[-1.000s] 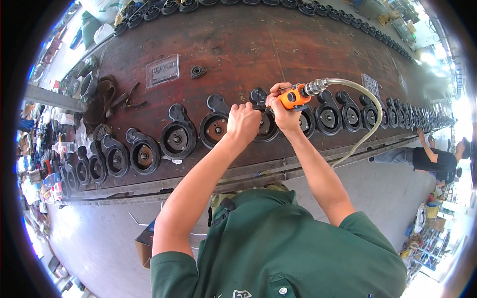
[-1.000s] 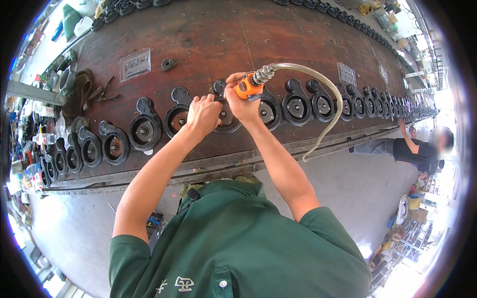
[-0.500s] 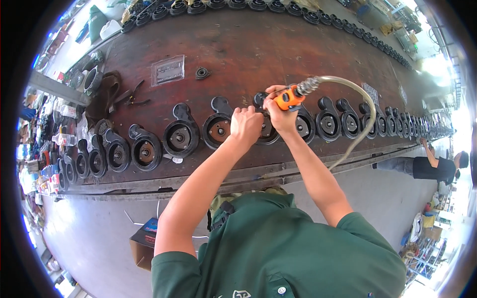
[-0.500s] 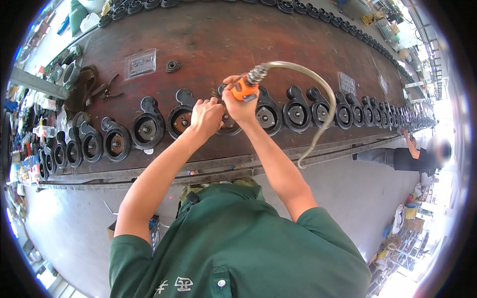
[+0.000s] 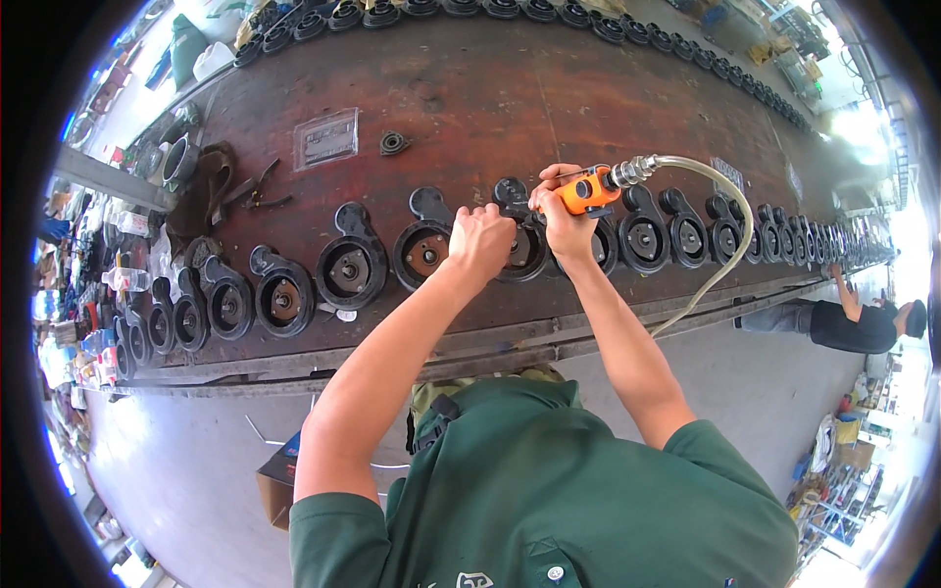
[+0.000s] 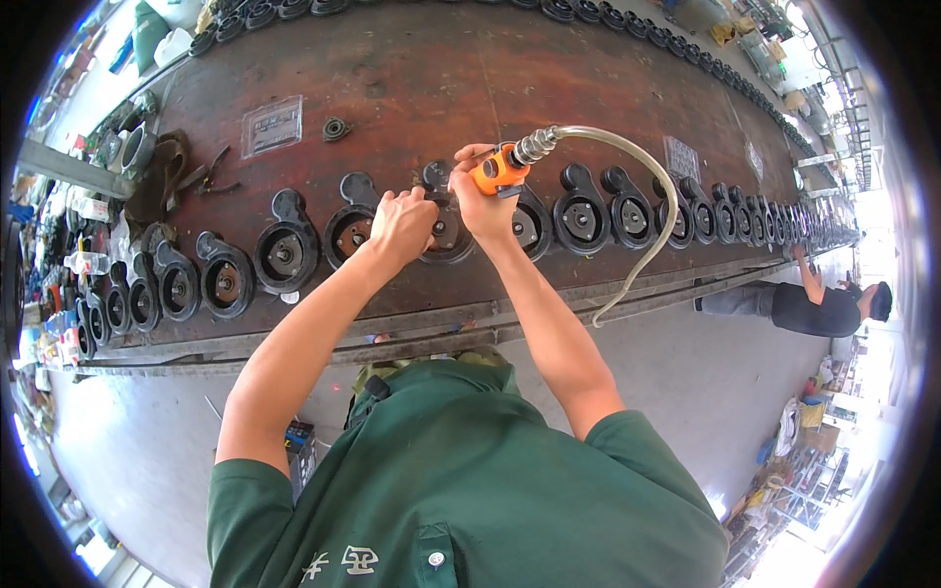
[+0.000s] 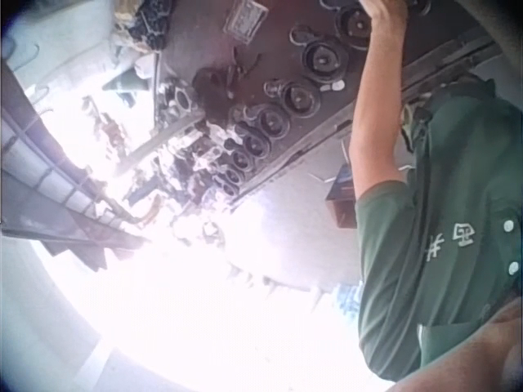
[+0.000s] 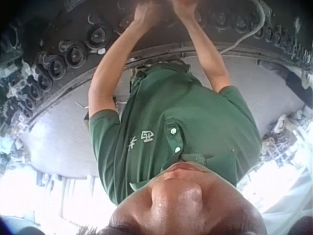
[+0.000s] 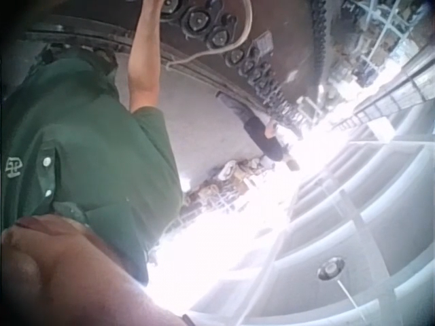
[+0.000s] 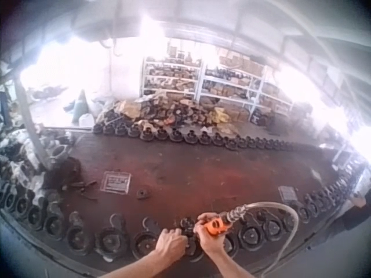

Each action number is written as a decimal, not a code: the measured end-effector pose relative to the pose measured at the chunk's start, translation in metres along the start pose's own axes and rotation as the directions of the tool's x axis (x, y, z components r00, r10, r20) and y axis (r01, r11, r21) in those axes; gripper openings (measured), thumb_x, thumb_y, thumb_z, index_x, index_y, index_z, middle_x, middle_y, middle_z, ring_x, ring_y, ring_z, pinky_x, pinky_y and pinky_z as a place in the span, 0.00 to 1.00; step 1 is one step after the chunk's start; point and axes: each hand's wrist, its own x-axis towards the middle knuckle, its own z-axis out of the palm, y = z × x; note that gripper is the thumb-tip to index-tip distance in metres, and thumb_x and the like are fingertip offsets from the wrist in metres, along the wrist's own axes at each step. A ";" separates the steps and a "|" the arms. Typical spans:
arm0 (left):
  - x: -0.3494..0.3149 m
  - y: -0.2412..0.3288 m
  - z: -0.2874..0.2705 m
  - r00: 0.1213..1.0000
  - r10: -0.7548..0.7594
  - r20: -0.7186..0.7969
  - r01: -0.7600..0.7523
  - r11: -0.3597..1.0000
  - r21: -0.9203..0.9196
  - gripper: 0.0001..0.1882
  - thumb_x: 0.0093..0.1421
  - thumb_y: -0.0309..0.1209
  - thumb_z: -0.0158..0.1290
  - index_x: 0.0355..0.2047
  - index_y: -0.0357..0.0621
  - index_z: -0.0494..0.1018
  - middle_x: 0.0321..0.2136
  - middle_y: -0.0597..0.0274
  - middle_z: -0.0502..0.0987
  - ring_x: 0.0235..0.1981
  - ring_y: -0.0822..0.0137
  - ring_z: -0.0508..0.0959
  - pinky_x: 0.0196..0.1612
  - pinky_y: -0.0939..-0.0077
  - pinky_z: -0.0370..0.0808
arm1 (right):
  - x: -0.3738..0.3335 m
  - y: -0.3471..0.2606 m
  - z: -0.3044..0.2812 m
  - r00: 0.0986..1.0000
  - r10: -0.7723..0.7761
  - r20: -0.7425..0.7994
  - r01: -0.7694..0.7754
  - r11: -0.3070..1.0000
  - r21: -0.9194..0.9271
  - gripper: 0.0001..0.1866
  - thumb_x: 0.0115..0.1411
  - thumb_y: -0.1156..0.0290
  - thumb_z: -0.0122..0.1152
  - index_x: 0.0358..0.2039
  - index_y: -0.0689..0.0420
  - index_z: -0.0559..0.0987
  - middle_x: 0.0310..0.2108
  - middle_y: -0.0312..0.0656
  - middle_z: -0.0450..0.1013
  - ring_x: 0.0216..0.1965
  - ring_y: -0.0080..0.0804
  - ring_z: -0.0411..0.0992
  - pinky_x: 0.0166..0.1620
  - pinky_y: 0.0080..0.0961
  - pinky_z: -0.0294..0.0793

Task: The person assembles metal pump housings by inserting circular bearings and small washers, then secures them using a pneumatic screwdriver at a workbench.

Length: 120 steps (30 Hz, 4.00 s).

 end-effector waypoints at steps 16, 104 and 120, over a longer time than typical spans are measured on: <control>0.002 -0.005 -0.003 1.000 0.022 0.013 -0.021 0.998 -0.055 0.16 0.44 0.37 0.72 0.33 0.47 0.84 0.41 0.56 0.79 0.46 0.56 0.80 0.49 0.58 0.73 | 0.003 0.003 -0.002 0.999 0.039 -0.002 -0.039 0.999 0.016 0.10 0.58 0.87 0.56 0.40 0.65 0.73 0.27 0.38 0.74 0.26 0.22 0.74 0.32 0.21 0.76; 0.000 0.001 0.000 0.991 -0.063 -0.117 0.040 0.981 -0.190 0.08 0.43 0.28 0.66 0.24 0.40 0.81 0.27 0.45 0.82 0.34 0.45 0.84 0.38 0.58 0.82 | -0.057 -0.008 -0.010 0.967 0.064 0.247 -0.012 0.978 -0.208 0.11 0.61 0.83 0.55 0.44 0.60 0.69 0.32 0.36 0.70 0.30 0.20 0.71 0.37 0.21 0.74; -0.086 0.068 0.079 0.708 -0.656 0.261 0.280 -0.078 -0.957 0.24 0.64 0.38 0.62 0.50 0.33 0.66 0.35 0.57 0.76 0.25 0.71 0.78 0.26 0.74 0.78 | -0.029 -0.010 0.016 0.984 0.064 0.165 -0.077 0.994 0.072 0.12 0.60 0.85 0.55 0.45 0.63 0.71 0.28 0.36 0.72 0.28 0.22 0.73 0.36 0.21 0.77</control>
